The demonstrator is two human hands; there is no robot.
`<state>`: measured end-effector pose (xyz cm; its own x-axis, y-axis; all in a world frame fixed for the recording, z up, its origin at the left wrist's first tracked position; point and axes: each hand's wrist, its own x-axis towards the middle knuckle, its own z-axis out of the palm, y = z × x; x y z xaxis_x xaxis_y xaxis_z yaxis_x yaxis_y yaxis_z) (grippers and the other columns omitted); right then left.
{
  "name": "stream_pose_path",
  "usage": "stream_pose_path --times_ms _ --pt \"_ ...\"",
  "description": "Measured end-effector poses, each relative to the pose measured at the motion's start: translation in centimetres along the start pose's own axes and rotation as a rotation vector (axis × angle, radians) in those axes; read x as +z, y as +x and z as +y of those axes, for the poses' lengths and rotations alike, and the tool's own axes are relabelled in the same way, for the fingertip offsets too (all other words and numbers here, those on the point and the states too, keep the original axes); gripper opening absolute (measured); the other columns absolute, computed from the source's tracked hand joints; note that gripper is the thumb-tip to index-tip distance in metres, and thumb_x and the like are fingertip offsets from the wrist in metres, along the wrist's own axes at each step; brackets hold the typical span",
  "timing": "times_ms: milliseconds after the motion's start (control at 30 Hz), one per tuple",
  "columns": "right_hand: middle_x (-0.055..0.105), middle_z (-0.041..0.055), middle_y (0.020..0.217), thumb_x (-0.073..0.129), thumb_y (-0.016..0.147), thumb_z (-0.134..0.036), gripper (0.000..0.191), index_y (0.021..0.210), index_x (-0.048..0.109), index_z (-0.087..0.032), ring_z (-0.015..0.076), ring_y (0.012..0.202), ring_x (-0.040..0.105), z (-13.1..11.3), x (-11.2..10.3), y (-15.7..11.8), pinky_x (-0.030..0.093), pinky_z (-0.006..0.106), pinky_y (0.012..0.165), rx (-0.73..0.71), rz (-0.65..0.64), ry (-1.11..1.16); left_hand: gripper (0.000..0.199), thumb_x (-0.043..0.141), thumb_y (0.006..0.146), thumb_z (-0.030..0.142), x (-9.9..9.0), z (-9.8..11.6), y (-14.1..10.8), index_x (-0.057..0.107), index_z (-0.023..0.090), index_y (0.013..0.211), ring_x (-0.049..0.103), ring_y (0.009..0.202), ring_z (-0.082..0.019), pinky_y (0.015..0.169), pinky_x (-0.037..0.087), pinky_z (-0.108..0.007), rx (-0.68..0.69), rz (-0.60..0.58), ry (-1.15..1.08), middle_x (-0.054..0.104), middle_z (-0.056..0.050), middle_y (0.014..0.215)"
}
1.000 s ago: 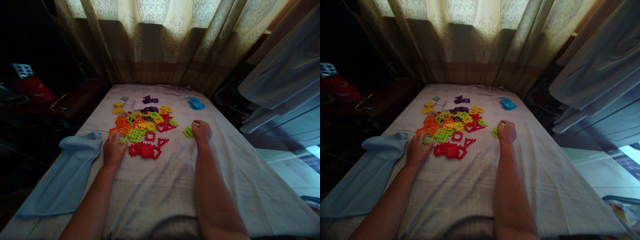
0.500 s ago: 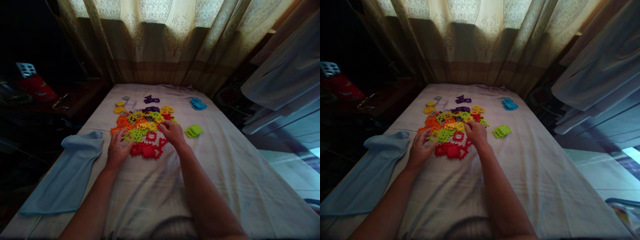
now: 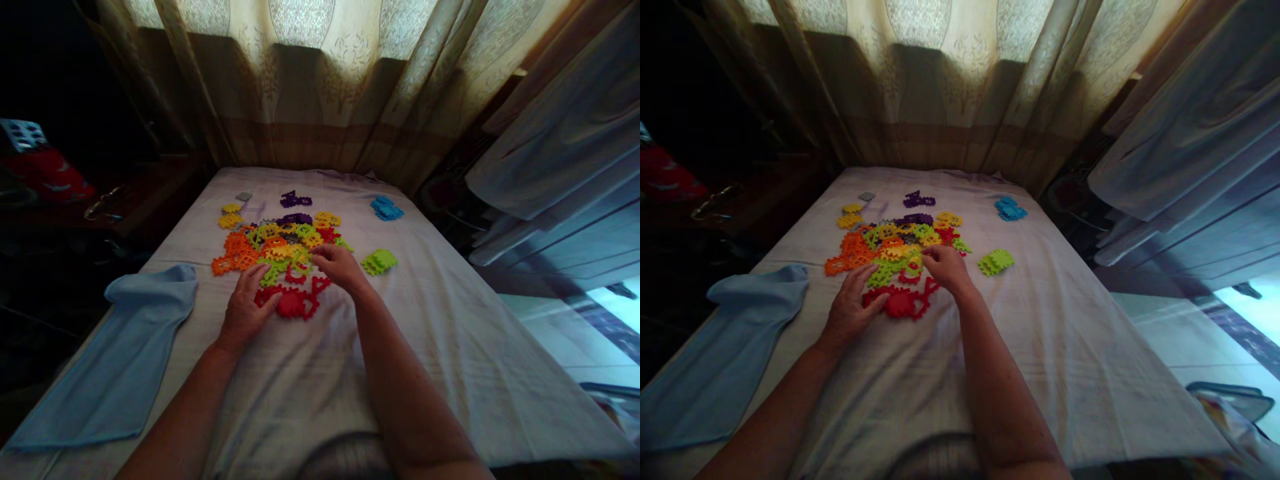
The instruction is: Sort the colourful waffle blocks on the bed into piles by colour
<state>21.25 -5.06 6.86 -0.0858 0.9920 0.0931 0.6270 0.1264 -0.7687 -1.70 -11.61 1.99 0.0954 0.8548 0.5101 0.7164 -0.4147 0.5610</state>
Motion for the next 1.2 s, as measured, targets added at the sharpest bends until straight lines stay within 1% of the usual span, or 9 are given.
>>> stream_pose_path --times_ms 133,267,367,500,700,800,900,1033,1200 --pt "0.076 0.0028 0.086 0.055 0.083 -0.025 0.029 0.101 0.078 -0.022 0.0160 0.075 0.067 3.2 -5.4 -0.2 0.049 0.026 0.070 0.181 0.193 -0.189 0.048 0.063 0.087 0.040 0.1 -0.3 0.0 0.057 0.025 0.132 0.058 0.124 -0.026 0.110 0.046 -0.044 -0.019 -0.015 0.026 0.062 -0.008 0.133" --pt "0.078 0.0050 0.100 0.056 0.083 -0.025 0.030 0.102 0.079 -0.025 0.0199 0.089 0.069 5.4 -9.0 -1.2 0.049 0.029 0.076 0.394 0.252 -0.418 0.042 0.062 0.086 0.040 0.2 -0.6 0.0 0.062 0.024 0.125 0.061 0.120 -0.026 0.107 0.047 -0.043 -0.011 -0.038 0.047 0.066 -0.008 0.127" --pt "0.077 0.0052 0.108 0.056 0.084 -0.026 0.031 0.105 0.079 -0.026 0.0219 0.097 0.069 6.1 -9.9 -1.6 0.049 0.030 0.078 0.470 0.223 -0.491 0.038 0.059 0.087 0.041 0.0 -1.1 0.1 0.065 0.024 0.120 0.062 0.116 -0.025 0.106 0.047 -0.042 -0.016 -0.022 0.066 0.068 -0.008 0.123" --pt "0.076 0.0062 0.113 0.056 0.086 -0.025 0.032 0.108 0.078 -0.027 0.0235 0.101 0.069 6.4 -9.9 -1.7 0.049 0.030 0.078 0.522 0.194 -0.547 0.032 0.055 0.088 0.042 -0.4 -2.3 0.4 0.068 0.023 0.110 0.064 0.112 -0.025 0.104 0.048 -0.042 -0.074 0.022 0.111 0.070 -0.009 0.119" --pt "0.076 0.0094 0.111 0.055 0.087 -0.029 0.033 0.110 0.078 -0.025 0.0251 0.098 0.070 5.7 -10.1 -1.9 0.051 0.032 0.078 0.520 0.258 -0.607 0.034 0.049 0.089 0.040 -0.5 -3.2 0.5 0.069 0.021 0.109 0.063 0.112 -0.027 0.105 0.045 -0.045 -0.095 -0.011 0.214 0.071 -0.010 0.117" --pt "0.075 0.0089 0.112 0.054 0.089 -0.034 0.034 0.112 0.077 -0.023 0.0246 0.102 0.069 4.3 -9.4 -1.7 0.051 0.032 0.083 0.437 0.300 -0.603 0.042 0.049 0.089 0.042 -0.2 -3.1 0.3 0.065 0.019 0.121 0.057 0.124 -0.029 0.111 0.040 -0.047 -0.101 -0.059 0.294 0.067 -0.011 0.129" --pt "0.074 0.0073 0.114 0.053 0.091 -0.033 0.033 0.112 0.076 -0.024 0.0228 0.102 0.068 2.4 -7.6 -1.3 0.050 0.032 0.087 0.327 0.267 -0.561 0.049 0.049 0.090 0.043 0.0 -2.8 0.1 0.060 0.019 0.131 0.050 0.134 -0.031 0.114 0.035 -0.051 -0.118 -0.118 0.365 0.062 -0.011 0.138" --pt "0.073 0.0075 0.115 0.054 0.093 -0.032 0.029 0.111 0.075 -0.024 0.0220 0.101 0.068 -0.3 -3.3 -0.9 0.050 0.032 0.089 0.105 0.148 -0.512 0.049 0.048 0.092 0.042 0.1 -2.3 -0.1 0.057 0.022 0.136 0.048 0.136 -0.031 0.116 0.032 -0.053 -0.130 -0.160 0.388 0.060 -0.010 0.142" --pt "0.069 0.0090 0.123 0.057 0.092 -0.026 0.029 0.116 0.071 -0.022 0.0225 0.112 0.062 -2.4 2.9 -1.2 0.047 0.036 0.098 -0.212 -0.015 -0.415 0.045 0.049 0.093 0.040 0.1 -1.8 -0.1 0.058 0.026 0.135 0.047 0.137 -0.029 0.117 0.028 -0.054 -0.108 -0.205 0.368 0.061 -0.007 0.140"
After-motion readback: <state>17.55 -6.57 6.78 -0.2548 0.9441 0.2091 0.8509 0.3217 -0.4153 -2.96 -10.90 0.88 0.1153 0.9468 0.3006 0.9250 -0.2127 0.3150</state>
